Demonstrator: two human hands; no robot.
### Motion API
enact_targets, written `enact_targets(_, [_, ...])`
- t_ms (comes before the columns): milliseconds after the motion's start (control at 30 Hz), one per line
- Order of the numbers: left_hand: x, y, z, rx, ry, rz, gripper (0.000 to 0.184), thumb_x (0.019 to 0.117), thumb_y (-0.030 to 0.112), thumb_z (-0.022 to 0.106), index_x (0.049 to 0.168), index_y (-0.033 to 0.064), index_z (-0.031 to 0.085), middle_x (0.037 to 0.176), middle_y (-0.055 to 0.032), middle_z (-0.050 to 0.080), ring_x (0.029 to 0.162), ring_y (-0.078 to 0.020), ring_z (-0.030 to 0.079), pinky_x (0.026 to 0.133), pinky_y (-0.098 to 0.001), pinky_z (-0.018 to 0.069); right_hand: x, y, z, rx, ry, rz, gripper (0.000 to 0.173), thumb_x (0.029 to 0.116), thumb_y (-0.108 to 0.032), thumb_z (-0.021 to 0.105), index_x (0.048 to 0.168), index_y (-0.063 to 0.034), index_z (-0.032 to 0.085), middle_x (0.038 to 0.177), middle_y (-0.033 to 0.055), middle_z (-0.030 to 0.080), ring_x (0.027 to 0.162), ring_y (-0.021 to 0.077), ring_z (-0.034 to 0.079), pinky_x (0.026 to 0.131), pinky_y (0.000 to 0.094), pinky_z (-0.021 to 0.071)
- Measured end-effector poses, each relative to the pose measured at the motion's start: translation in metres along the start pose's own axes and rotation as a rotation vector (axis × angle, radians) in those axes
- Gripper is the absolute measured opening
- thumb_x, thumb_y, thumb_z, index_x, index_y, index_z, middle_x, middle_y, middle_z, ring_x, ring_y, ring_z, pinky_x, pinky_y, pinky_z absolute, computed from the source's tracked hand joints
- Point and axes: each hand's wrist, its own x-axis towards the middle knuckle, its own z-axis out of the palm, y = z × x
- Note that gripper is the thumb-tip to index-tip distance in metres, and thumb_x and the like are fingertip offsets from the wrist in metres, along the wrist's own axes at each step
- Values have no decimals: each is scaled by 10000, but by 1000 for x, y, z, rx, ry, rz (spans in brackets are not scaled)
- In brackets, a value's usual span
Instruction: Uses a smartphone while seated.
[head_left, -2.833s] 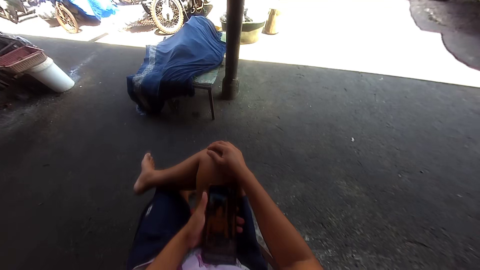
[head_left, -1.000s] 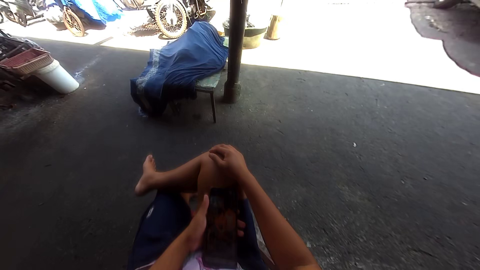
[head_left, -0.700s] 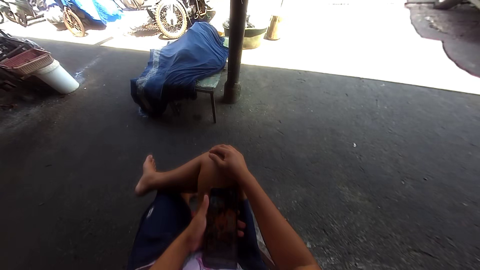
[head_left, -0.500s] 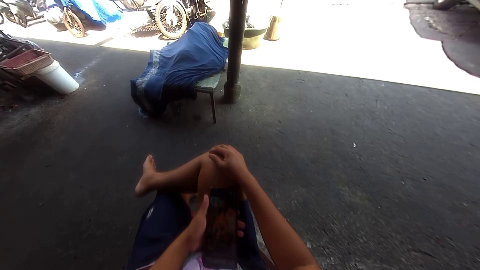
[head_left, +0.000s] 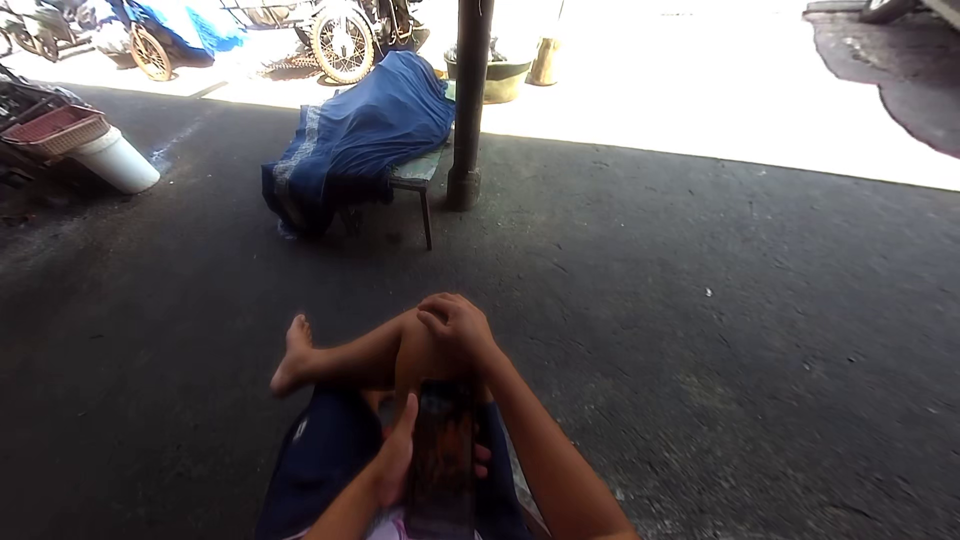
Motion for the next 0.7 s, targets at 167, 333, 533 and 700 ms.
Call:
enact_targets(167, [0, 0, 0, 9, 4, 0, 932, 943, 791, 171, 1430, 49, 458, 1350, -189, 627, 1217, -347, 639, 1017, -495, 536, 0, 1, 1, -4, 5, -2, 369, 1047, -412, 499, 1232, -188, 726, 1355, -6, 652, 1302, 201, 556, 1076, 460, 413])
enact_targets(333, [0, -1, -1, 3, -1, -2, 944, 933, 805, 194, 1432, 49, 459, 1344, -197, 630, 1216, -354, 640, 1016, -499, 537, 1, 1, 1, -6, -4, 6, 363, 1048, -412, 498, 1231, -195, 725, 1357, -13, 649, 1299, 194, 555, 1072, 460, 416])
enact_targets(533, [0, -1, -2, 8, -1, 0, 944, 926, 812, 213, 1433, 56, 463, 1343, -200, 632, 1218, -360, 639, 1021, -502, 533, 1, 0, 0, -8, -10, 11, 366, 1049, -418, 495, 1232, -200, 725, 1358, -16, 648, 1300, 193, 555, 1072, 456, 416])
enact_targets(700, [0, -1, -3, 4, -2, 0, 931, 936, 799, 196, 1435, 56, 455, 1352, -197, 626, 1220, -356, 637, 1021, -501, 534, 1, 1, 0, -13, -4, 4, 364, 1048, -415, 495, 1228, -199, 727, 1355, -16, 650, 1296, 194, 557, 1070, 454, 416])
